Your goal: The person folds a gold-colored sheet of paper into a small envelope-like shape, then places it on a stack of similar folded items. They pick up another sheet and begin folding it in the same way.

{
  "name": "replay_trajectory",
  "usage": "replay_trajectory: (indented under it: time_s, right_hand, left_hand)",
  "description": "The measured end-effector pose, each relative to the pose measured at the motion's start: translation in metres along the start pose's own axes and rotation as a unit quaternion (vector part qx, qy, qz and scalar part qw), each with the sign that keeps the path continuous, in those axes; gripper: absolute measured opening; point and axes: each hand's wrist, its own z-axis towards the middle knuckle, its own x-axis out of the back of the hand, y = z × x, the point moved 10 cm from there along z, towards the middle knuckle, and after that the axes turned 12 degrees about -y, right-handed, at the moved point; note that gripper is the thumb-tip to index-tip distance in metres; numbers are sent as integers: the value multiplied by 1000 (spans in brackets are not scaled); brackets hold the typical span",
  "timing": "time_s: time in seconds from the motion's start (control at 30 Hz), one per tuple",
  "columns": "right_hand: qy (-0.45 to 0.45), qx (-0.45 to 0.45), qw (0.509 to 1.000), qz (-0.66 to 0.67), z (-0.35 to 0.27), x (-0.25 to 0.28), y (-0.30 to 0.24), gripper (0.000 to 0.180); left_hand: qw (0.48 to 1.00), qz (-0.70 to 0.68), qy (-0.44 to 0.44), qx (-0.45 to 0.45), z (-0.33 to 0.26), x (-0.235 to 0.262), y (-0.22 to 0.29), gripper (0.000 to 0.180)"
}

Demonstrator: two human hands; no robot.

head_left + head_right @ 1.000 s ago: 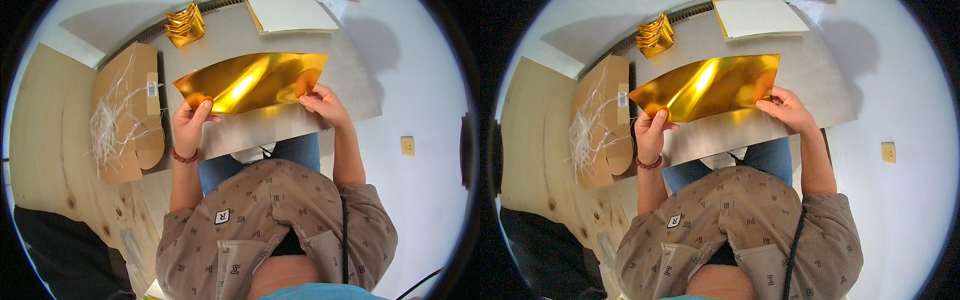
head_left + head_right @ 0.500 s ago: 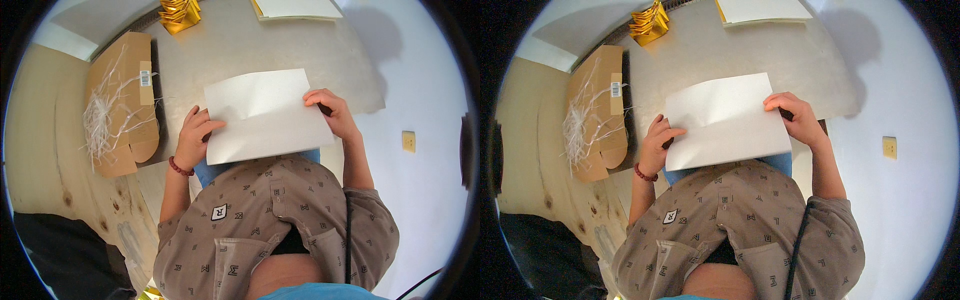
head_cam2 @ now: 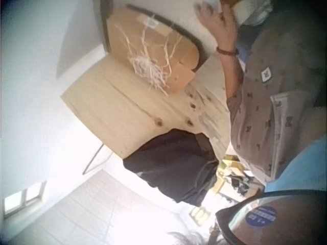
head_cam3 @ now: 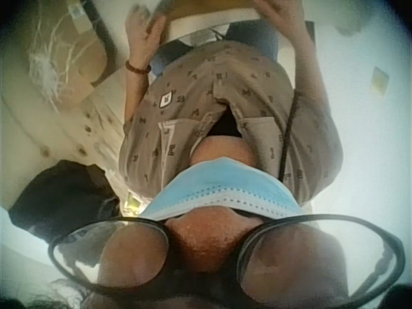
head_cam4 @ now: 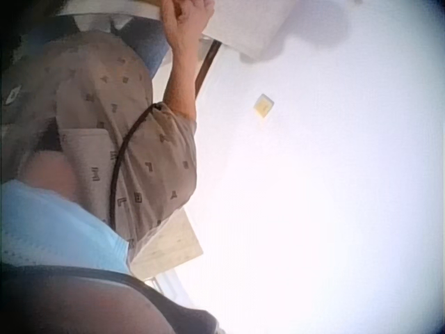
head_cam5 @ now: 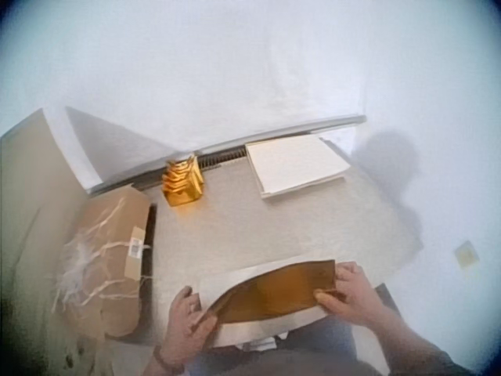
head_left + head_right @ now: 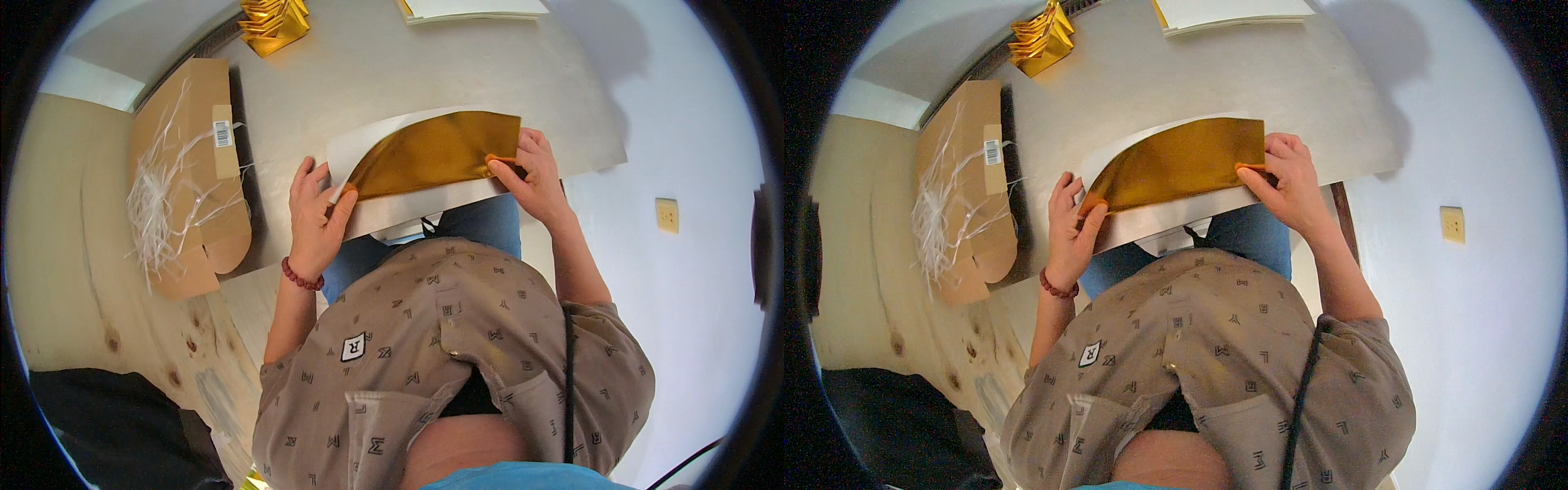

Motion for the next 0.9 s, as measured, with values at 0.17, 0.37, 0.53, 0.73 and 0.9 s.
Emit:
replay_trajectory:
  time_s: [0.17,0.37,0.53,0.73,0.9]
  right_hand:
    - [26,-11,999,-19,2,2,1,21]
    - [46,-50,997,-43,5,7,2,38]
    - [52,-96,991,-76,15,11,0,60]
    - [42,-120,991,-45,29,5,6,64]
    - [36,-103,994,-25,29,3,11,67]
  left_hand:
    - [997,31,6,71,2,-5,-3,20]
    - [994,65,14,90,6,-5,1,31]
    - [990,93,4,102,11,-2,6,28]
    - [985,-5,35,171,19,2,-8,40]
    - [913,-366,31,176,18,-15,-32,35]
